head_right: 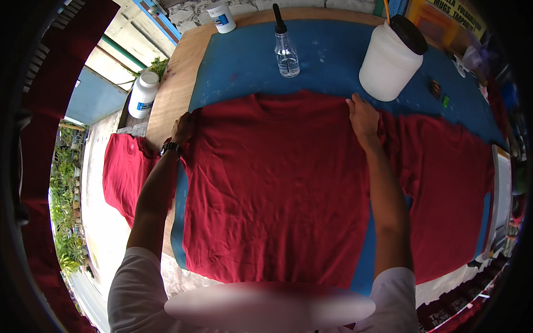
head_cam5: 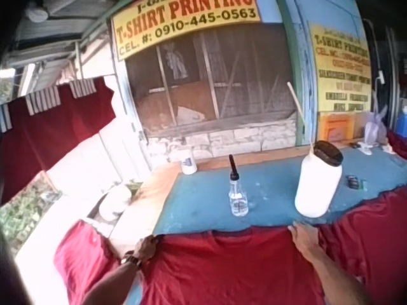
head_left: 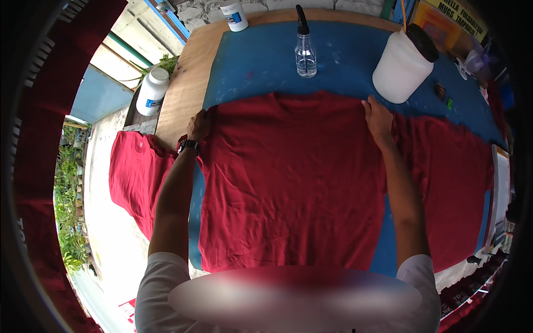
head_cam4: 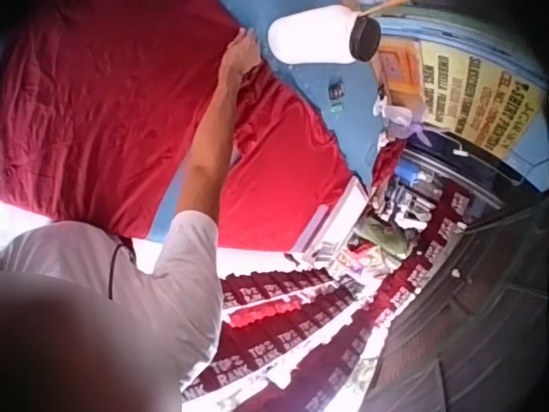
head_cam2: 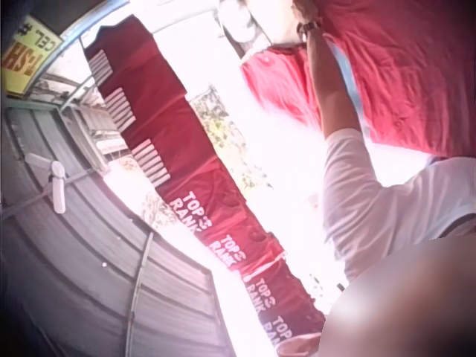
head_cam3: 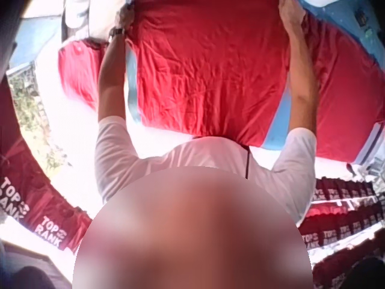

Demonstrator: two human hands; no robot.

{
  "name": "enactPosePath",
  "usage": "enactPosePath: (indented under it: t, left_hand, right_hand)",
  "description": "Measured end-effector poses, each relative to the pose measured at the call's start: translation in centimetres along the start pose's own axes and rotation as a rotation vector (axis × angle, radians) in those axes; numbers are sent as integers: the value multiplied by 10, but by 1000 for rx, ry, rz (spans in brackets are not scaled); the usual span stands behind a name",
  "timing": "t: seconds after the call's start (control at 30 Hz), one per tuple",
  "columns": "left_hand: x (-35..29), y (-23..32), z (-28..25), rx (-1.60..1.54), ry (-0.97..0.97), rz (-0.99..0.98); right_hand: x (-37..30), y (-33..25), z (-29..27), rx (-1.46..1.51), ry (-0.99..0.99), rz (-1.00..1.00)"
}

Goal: The person performs screen printing on red t-shirts. They place a screen frame over a shirt, use a squeegee to apply white ink, lift the frame to reveal the design, and hang the finished shirt on a drying rack. The process is repeated for multiple shirts.

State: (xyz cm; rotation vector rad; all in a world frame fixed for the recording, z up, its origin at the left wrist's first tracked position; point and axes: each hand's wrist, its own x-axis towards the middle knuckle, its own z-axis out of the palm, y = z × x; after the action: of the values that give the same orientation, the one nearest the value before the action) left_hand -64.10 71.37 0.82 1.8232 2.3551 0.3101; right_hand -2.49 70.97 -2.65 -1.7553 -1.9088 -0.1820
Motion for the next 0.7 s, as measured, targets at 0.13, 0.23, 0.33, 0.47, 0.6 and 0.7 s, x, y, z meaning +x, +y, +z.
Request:
enactPosePath:
  t: [0.13,0.23,0.33,0.47,0.6,0.7]
  left_hand:
    - [-16,19,-16,145,24,52]
    - [-60,28,-28,119,229,229]
    - [-157,6,-32,34,390,344]
    - [-347,-50,-32,-171,125,68]
    - [-461,-91,-27,-339,3,-184]
    - [-502,-103,-27,-443,-43,-231]
  right_hand:
    - [1,-21,-21,6,6,38]
    - [-35,-43,-62,109,95,-11]
    - [-131,-63,-131,181,41,-10]
    - [-316,-108,-230,309,-268,595]
    - [-435,-148,-280,259,-281,750]
    - [-466,-153,-283,250,-335,795]
